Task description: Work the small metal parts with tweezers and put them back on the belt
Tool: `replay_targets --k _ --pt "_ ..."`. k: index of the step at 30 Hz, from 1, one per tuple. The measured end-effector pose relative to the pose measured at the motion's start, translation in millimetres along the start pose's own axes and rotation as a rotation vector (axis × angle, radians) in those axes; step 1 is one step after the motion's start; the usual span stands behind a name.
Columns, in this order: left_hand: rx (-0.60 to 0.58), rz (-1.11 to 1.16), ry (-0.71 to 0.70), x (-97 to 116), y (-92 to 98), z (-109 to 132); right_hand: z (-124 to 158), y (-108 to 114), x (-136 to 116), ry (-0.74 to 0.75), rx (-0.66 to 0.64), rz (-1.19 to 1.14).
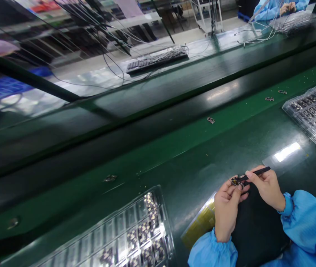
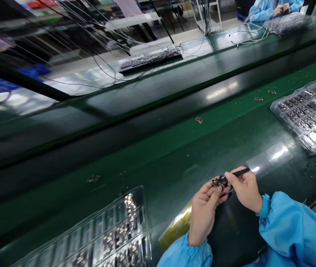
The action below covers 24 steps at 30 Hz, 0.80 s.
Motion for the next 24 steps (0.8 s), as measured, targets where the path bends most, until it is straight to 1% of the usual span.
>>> replay_targets --k 9,15,19,21,22,24 --pt "-0.031 -0.017 -0.019 0.3 -1.0 0.2 0.7 -1.1 0.7 0.010 -0.002 -0.008" --pt "-0.023 0.051 0.004 0.4 -0.1 0.7 2.7 -1.1 -1.1 0.032 -0.001 -0.010" --pt "-0.019 0.069 -0.003 0.2 0.6 0.3 7.0 -3.1 -5.5 0.071 -0.027 0.001" --pt "-0.027 0.072 -0.021 -0.4 0.5 -0.6 11.3 -2.8 -13.0 0.160 -0.031 0.068" --pt "-0.028 0.073 -0.036 -0.5 0.7 -1.0 14.6 -3.2 -19.8 0.241 -0.039 0.109" --pt "-0.018 0.074 -0.069 0.3 2.0 -0.8 24.4 -4.7 -37.4 0.455 -0.066 0.163"
Point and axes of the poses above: each hand's wrist, its own z-axis away from the middle knuckle, its own y-axis out of the back of the hand, x = y × z, the point moved 9 cm from there along -z, towards the middle knuckle, and after that the axes turned 10 degrees about x, right-handed, at the moved point
